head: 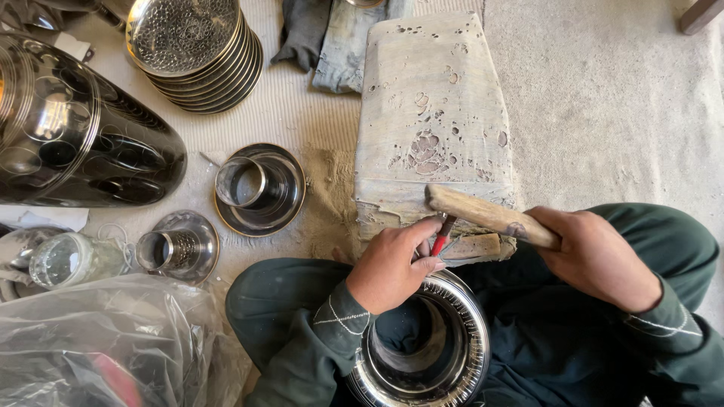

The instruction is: The person sits cross-legged on the floor with a brass bowl on their lap and hammers a punch against the bowl's rim, working around the edge to shape the decorative fluted border. They reposition the punch repeatedly and finally lift and turn the bowl to view the worked rim.

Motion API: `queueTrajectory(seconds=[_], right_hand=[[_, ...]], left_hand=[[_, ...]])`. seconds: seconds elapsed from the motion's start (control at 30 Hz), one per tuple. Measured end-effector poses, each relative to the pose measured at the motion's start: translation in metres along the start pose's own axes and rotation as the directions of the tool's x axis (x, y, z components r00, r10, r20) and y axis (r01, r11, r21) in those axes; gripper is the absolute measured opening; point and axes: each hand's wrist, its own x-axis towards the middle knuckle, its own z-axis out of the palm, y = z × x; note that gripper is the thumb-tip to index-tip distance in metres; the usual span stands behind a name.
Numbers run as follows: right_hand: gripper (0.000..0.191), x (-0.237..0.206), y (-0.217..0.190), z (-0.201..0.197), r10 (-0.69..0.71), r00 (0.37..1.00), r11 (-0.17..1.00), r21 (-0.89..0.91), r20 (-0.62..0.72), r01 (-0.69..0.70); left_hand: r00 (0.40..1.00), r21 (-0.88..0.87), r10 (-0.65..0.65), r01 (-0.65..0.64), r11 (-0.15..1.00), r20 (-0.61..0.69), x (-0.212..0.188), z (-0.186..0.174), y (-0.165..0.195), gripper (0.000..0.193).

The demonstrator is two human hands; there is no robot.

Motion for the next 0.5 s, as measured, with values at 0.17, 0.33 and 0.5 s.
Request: queueTrajectory(seconds=[0.17, 0.33, 0.5], right_hand=[[0.025, 0.001, -0.006, -0.003, 0.032, 0.999, 0.993, 0.114, -0.017, -0.030], [0.022, 0.000, -0.009, -0.004, 0.078, 0.996, 0.987, 0.145, -0.052, -0.070], [0.015, -0.001, -0.009, -0.004, 0.166, 0.985, 0.980, 0.115, -0.054, -0.159]], left_hand=[[0.999, 0.004, -0.010, 0.010, 1.000, -0.044, -0.006, 0.002, 0.006, 0.051], [0.997, 0.003, -0.009, 0.010, 1.000, -0.076, -0.010, 0.003, 0.008, 0.052], [0.996, -0.012, -0.019, 0.018, 1.000, -0.089, -0.013, 0.004, 0.009, 0.053]])
